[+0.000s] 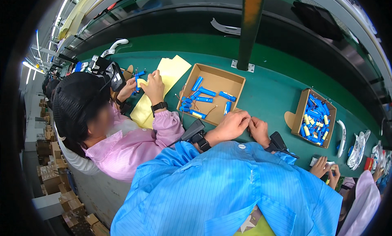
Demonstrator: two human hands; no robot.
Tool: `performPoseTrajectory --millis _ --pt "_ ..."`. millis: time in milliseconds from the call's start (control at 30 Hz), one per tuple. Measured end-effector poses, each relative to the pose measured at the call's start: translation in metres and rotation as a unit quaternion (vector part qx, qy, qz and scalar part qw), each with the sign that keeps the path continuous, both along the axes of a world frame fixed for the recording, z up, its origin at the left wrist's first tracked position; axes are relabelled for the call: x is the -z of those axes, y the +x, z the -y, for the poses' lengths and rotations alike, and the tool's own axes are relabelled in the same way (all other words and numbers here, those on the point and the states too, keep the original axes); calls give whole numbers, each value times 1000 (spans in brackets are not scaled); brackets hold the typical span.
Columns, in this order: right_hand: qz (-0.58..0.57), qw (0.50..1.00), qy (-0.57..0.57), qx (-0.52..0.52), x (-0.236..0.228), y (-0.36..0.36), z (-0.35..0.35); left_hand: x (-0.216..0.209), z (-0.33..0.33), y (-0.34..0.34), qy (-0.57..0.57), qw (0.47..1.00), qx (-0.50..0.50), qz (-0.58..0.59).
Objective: Assembling small electronic components into a white plastic housing on an industrial production line.
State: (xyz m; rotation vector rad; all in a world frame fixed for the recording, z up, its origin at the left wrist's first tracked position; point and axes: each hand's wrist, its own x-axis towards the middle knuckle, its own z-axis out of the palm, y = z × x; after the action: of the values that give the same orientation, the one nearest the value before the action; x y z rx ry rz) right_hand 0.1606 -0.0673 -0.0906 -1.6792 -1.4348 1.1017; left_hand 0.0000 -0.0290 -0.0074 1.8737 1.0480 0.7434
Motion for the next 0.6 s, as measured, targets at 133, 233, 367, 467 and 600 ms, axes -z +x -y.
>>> performPoseTrajectory --millis 133,233,367,467,600 --pt "1 1000 1 -3 0 0 0 -2 -1 -1 -4 1000 5 -9" --pt "-78 995 -67 9 6 8 -6 5 -3 -1 0 1000 2 -7" --pt "-158 981 -80 84 -21 27 -41 1 -7 -1 -31 999 -2 18" --pt "-127 986 -1 111 -33 64 -87 -8 -16 8 -189 975 34 111" --pt "42 982 105 152 -41 81 -162 -29 -29 8 -423 866 91 250"
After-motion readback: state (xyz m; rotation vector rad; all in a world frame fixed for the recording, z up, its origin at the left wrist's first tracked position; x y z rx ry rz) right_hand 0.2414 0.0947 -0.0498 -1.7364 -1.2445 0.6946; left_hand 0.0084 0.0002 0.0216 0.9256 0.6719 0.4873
